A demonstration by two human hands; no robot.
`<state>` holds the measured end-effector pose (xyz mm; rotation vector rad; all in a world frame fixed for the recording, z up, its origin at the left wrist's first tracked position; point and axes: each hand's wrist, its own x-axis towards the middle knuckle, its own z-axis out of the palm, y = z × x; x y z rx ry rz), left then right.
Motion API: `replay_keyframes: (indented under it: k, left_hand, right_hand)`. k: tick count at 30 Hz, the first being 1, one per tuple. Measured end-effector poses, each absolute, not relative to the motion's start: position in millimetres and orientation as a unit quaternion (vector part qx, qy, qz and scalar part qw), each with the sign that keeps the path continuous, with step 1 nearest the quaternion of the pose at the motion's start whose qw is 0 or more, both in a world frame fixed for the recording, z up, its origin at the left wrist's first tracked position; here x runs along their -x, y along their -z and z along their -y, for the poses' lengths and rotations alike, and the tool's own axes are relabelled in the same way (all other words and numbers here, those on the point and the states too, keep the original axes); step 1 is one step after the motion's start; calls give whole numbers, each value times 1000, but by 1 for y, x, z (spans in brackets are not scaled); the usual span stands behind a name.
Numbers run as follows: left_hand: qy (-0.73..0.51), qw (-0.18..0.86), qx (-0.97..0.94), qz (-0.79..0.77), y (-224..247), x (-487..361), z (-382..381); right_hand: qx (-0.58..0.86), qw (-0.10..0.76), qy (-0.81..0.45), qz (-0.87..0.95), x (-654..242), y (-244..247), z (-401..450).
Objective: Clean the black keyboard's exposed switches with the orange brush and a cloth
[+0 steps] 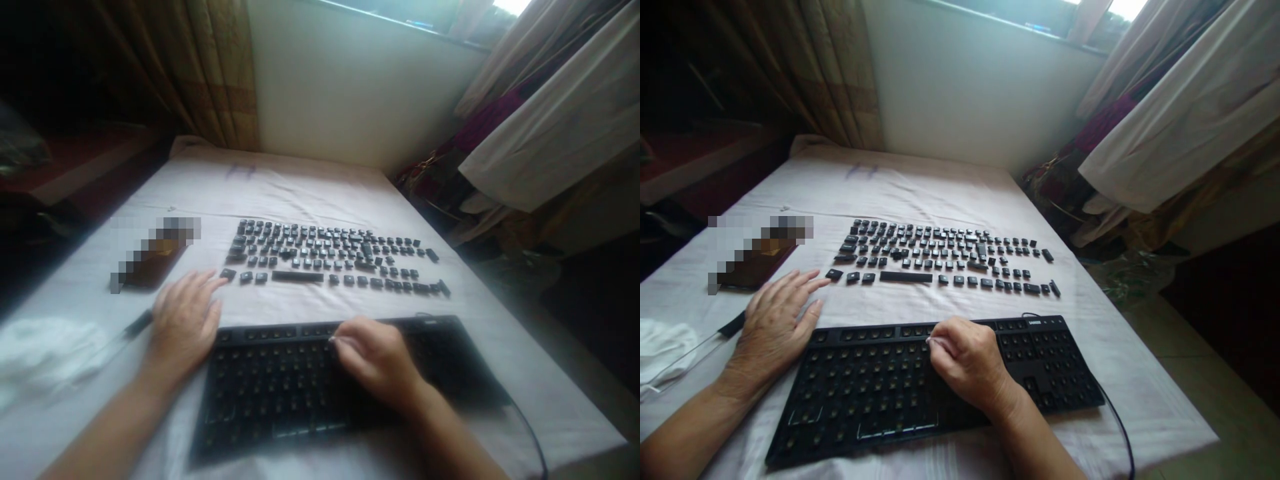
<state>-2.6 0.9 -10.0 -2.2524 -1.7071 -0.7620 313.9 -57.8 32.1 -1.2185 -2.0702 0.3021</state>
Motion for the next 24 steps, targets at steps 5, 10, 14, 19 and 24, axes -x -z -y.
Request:
replay_keyframes:
  k: [5,10,14,19,24]
  left_hand:
    - [242,100,750,607,7,-3,1]
    - [235,90,730,636,6,-10,-4]
    - [233,100,729,635,7,-13,-7]
    - [236,98,741,621,10,-12,-4]
    - [243,79,750,609,14,-8,0]
  right_hand:
    - [486,371,-147,778,-316,-35,53]
    - [523,350,-193,753,-319,-34,45]
    - [530,343,-185,753,-319,-39,46]
    - [487,351,-133,789,-303,-49,53]
    - [473,366,-56,799,-294,-38,54]
